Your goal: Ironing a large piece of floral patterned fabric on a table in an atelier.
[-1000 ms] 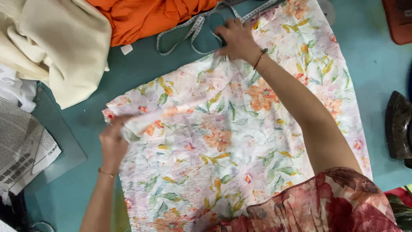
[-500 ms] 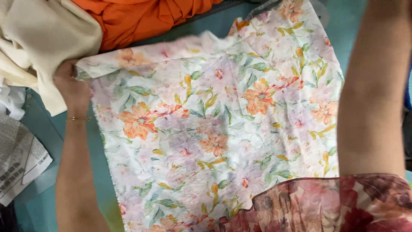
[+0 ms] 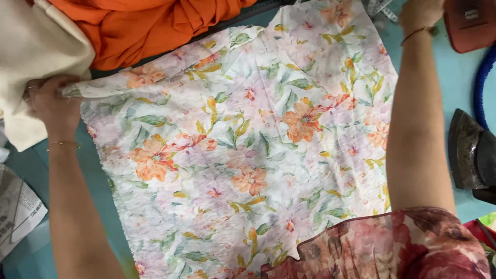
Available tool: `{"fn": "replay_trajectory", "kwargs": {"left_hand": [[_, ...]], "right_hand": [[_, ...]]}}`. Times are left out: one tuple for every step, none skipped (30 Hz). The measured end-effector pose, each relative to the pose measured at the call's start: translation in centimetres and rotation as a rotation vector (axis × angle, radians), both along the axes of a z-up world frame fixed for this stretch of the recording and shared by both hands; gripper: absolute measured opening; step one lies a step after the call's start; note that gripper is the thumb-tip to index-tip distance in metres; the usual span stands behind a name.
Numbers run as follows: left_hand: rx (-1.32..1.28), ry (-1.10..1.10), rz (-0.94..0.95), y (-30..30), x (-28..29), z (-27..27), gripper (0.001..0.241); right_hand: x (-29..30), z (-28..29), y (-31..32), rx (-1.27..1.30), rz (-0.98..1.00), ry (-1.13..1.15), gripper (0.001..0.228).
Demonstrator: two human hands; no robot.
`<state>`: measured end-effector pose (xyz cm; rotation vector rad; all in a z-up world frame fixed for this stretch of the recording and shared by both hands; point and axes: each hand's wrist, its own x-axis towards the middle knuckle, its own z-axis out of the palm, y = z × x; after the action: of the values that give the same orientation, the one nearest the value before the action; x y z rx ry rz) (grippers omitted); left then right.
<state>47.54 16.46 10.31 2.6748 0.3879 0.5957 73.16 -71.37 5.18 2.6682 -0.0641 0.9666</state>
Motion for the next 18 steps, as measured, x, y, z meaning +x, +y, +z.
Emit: {"fn": "replay_trajectory", "kwargs": {"left_hand": [[0.0,0.0,-0.002,1.3,0.2,-1.6,0.025],[0.027,0.013,-0.049,2.7,0.4,-3.1,0.028],[0.055,0.026,-0.095,4.0,0.4,-4.6,0.032],[0.054,0.028,-0.096,5.6,0.6,-6.4,0.032],[0.055,0.035,-0.083,7.3,0.8,-8.2,0.039],[0.055,0.042,-0.071,8.9,1.1,-9.9,0.046],[0.054,0.042,-0.072,7.5,1.0,-8.6,0.046],[0.036,0.062,-0.047,6.2,1.0,-7.2,0.036],[0.017,0.082,-0.022,4.9,0.9,-5.9,0.027],[0.016,0.081,-0.022,5.6,1.1,-6.8,0.027],[0.027,0.126,0.009,6.3,1.2,-7.6,0.031],[0.038,0.171,0.04,7.1,1.3,-8.4,0.037],[0.037,0.172,0.042,6.8,1.2,-8.2,0.037],[0.017,0.138,-0.004,6.4,1.0,-8.0,0.035],[-0.002,0.103,-0.049,6.1,0.9,-7.7,0.033],[-0.002,0.103,-0.047,4.5,0.9,-6.4,0.033],[-0.005,0.102,0.013,3.0,0.8,-5.1,0.025],[-0.008,0.101,0.073,1.4,0.7,-3.8,0.018]], "right_hand": [[1.0,-5.5,-5.0,-0.021,-0.04,-0.027,0.033],[2.7,-9.5,-8.7,-0.042,-0.081,-0.054,0.034],[7.7,-11.7,-9.9,-0.062,-0.12,-0.08,0.035],[7.8,-12.6,-10.2,-0.063,-0.121,-0.078,0.035],[8.1,-13.4,-10.4,0.052,-0.064,0.109,0.036],[8.3,-14.2,-10.6,0.175,-0.013,0.294,0.04],[7.7,-13.7,-9.4,0.174,-0.014,0.294,0.04],[7.1,-13.3,-8.1,0.259,0.069,0.26,0.04],[6.6,-12.9,-6.9,0.344,0.154,0.225,0.041],[6.0,-11.5,-5.5,0.342,0.154,0.224,0.041],[5.4,-10.3,-4.1,0.452,0.114,0.261,0.044],[4.8,-9.0,-2.6,0.561,0.073,0.296,0.047],[4.8,-9.3,-2.6,0.56,0.075,0.298,0.047],[4.8,-9.5,-2.7,0.668,0.035,0.266,0.054],[4.9,-9.7,-2.6,0.776,-0.006,0.231,0.062],[5.6,-10.6,-3.2,0.776,-0.003,0.232,0.062],[6.3,-11.6,-3.6,1.119,0.108,0.258,0.059],[6.9,-12.6,-4.0,1.466,0.221,0.281,0.058]]}}
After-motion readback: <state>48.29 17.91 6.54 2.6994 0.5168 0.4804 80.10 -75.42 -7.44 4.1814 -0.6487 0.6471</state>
